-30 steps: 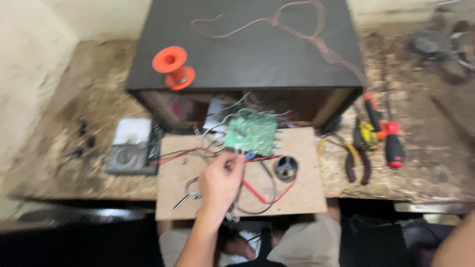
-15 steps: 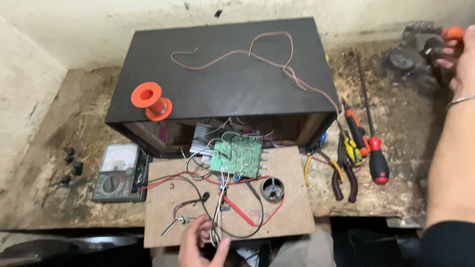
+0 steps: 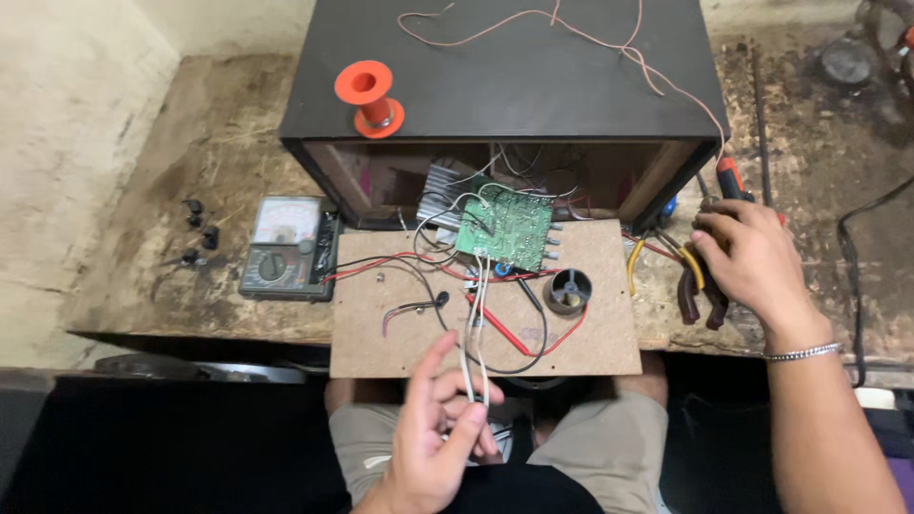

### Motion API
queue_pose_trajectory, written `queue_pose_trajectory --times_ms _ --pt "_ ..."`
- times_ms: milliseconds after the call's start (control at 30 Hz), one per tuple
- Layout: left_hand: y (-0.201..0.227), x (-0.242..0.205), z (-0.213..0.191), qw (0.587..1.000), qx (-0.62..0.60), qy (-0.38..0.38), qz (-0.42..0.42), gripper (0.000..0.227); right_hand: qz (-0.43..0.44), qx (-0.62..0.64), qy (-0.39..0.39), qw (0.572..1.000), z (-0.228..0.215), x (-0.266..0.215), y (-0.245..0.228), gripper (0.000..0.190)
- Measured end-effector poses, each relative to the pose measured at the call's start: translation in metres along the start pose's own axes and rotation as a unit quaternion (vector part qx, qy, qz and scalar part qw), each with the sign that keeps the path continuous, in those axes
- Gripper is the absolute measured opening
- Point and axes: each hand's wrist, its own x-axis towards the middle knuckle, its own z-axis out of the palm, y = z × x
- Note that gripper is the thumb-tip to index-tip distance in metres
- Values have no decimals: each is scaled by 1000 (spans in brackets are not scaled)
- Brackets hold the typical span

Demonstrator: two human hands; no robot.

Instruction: The person solders wires to a green circuit board using a soldering iron and solder wire. They then use a multimeter to test the connections and a blue air blower to cool the board. Finally, they attach a small black component to the wires.

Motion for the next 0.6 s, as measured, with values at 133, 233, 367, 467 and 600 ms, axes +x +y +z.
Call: queue_pose_trajectory --times_ms 133,233,367,467,600 --pt "-51 -28 -13 995 37 32 -92 52 -120 -116 149 975 11 13 34 23" --pt "-76 -45 -34 923 353 -39 -147 28 99 -168 -46 980 17 32 55 41" --pt "-98 -50 -62 886 453 -89 -40 36 89 -269 -48 958 35 48 82 36" --pt "-76 -33 -66 909 411 -61 -40 46 71 -162 14 984 34 50 83 29" --pt "-45 -17 -68 916 386 86 60 20 -46 -91 79 992 12 26 28 23"
